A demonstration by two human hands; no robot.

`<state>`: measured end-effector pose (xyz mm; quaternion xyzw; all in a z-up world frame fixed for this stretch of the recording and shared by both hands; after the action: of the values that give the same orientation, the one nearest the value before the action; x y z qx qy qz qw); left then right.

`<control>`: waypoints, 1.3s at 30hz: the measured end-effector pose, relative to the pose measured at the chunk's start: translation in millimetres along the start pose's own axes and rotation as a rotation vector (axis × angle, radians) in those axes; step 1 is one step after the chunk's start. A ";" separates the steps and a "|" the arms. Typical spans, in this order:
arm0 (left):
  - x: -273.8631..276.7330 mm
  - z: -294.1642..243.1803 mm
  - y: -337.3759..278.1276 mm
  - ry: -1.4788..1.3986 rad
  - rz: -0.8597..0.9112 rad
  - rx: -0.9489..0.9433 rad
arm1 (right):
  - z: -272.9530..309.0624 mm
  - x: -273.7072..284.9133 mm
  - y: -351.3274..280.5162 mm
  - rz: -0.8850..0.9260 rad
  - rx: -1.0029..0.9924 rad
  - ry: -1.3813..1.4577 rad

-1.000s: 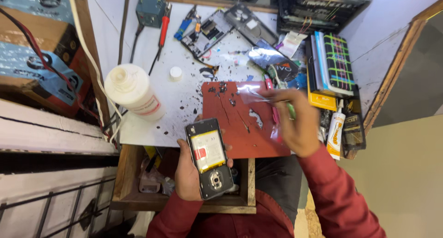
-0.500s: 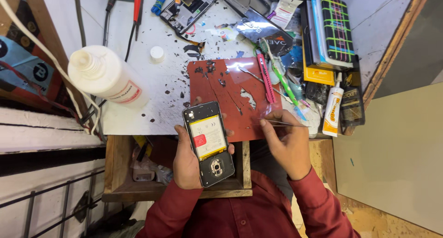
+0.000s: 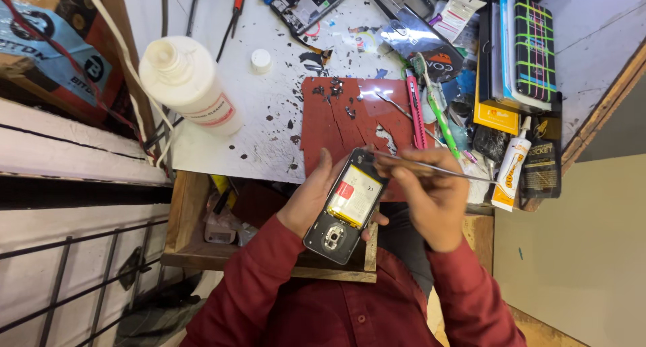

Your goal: The person removes the back cover of a mobile phone, cleans the internal area with a swab, and uses tweezers to manipulate small components on the desk.

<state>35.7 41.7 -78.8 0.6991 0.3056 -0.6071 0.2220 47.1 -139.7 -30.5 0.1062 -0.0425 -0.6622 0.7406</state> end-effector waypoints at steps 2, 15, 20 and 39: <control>4.2 0.5 2.2 -0.015 0.003 0.039 | -6.0 -6.4 6.2 -0.028 -0.049 0.005; 11.6 0.5 5.5 0.120 -0.088 0.072 | -13.0 -12.0 14.4 -0.036 -0.019 -0.147; 20.9 2.4 5.4 0.180 -0.164 0.090 | -15.7 -7.7 25.8 -0.002 -0.088 -0.165; 25.2 5.5 8.3 0.259 -0.143 0.159 | -2.1 -17.4 32.7 0.052 -0.084 -0.413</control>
<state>39.5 36.0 -105.1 0.7633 0.3315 -0.5486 0.0812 77.2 -119.0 -24.2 -0.0638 -0.1686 -0.6517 0.7367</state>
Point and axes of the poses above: each hand's wrist, its own y-axis towards the middle knuckle, its own x-axis out of the back of the hand, z = x × y, the point moved 3 cm from there along y, towards the middle knuckle, and after that the axes turned 2 degrees about -y, right-handed, at the moved point
